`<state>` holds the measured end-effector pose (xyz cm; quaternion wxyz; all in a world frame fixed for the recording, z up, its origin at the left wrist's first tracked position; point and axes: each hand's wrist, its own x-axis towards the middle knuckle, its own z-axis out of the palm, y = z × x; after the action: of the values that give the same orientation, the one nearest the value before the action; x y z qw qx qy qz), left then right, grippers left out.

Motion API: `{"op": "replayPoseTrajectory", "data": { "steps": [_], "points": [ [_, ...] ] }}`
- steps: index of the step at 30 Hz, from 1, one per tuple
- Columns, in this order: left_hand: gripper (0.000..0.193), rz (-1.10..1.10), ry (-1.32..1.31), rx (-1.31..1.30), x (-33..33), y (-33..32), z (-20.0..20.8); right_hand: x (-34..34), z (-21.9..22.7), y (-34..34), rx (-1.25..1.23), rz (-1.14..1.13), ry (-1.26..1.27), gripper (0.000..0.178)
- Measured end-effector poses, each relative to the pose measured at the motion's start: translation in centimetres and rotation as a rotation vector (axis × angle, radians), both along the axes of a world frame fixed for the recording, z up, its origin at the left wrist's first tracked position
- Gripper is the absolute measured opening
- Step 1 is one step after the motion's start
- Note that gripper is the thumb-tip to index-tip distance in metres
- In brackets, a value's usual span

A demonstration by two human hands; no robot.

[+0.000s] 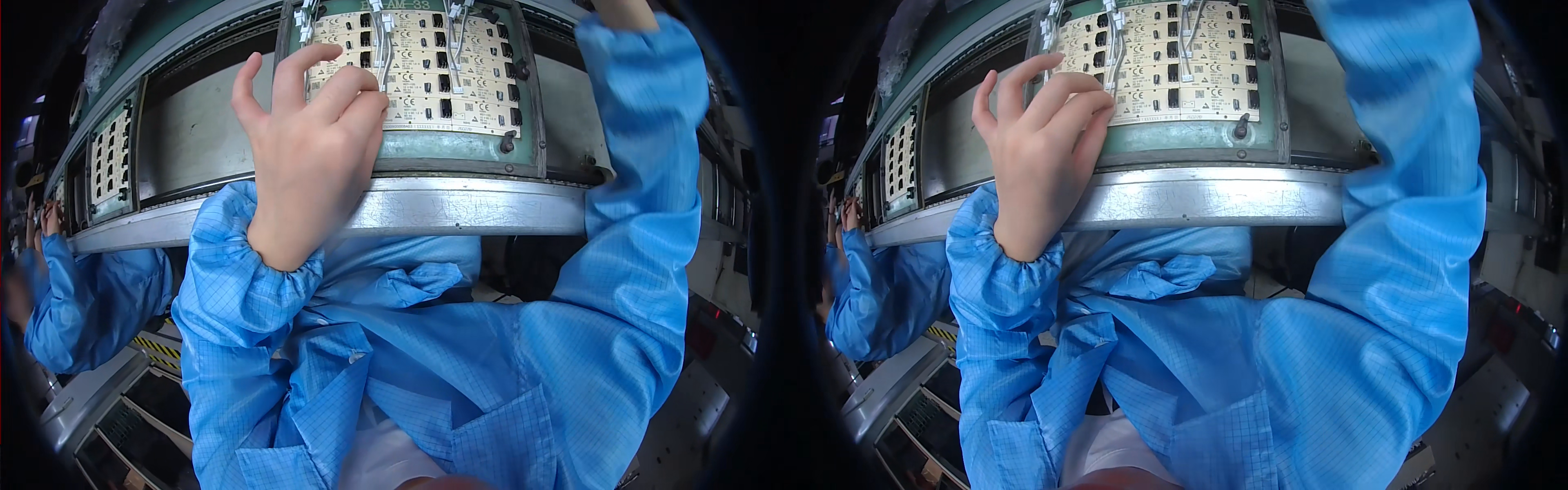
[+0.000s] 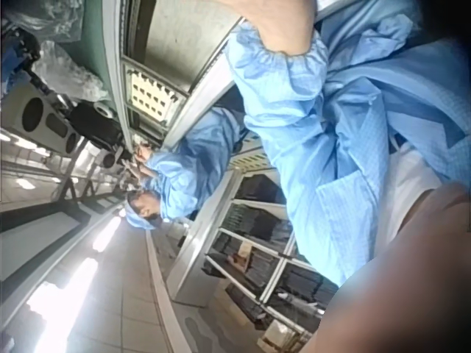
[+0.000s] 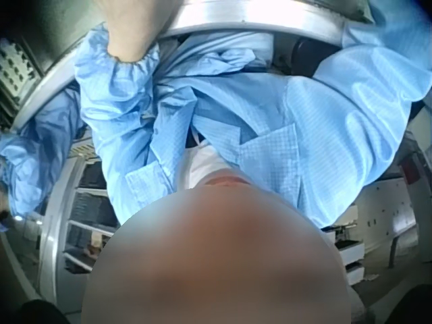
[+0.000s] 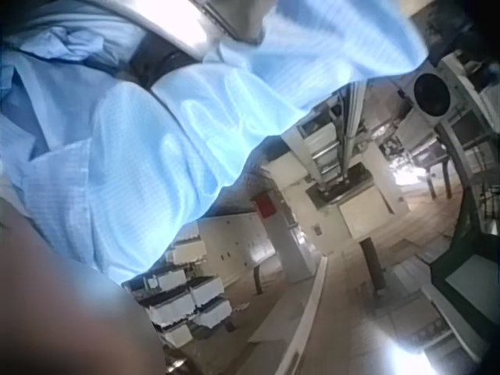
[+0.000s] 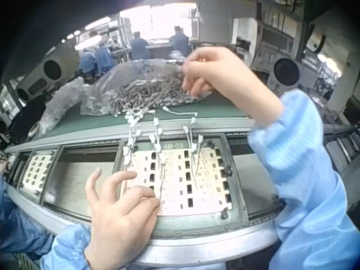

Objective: Manual assembly of electronic components onto a printed circuit board on a production line fixture.

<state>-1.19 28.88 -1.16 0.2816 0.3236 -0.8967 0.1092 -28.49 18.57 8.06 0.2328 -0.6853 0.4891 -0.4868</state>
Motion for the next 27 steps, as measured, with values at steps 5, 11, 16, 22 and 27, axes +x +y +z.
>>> {"op": "replayPoseTrajectory", "data": {
  "steps": [5,11,16,22,27],
  "points": [
    [0.012,0.043,-0.03,-0.107,0.5,0.0,-0.3,-0.2,-1.0,7.0,0.113,-0.127,-0.082,0.025],
    [0.011,0.043,-0.023,-0.085,0.3,0.2,-0.4,-2.6,-4.3,10.2,0.188,-0.053,-0.212,0.019],
    [0.011,0.012,-0.022,0.039,0.5,1.1,-0.1,-5.0,-6.5,11.3,0.321,-0.029,-0.166,0.025],
    [0.011,-0.04,-0.074,0.181,1.1,0.9,1.5,-2.1,-5.4,13.8,0.288,0.05,-0.109,0.034],
    [0.013,-0.283,-0.062,0.183,0.4,-6.0,2.6,0.3,-5.0,14.7,0.27,0.137,-0.034,0.034]
  ]
}}
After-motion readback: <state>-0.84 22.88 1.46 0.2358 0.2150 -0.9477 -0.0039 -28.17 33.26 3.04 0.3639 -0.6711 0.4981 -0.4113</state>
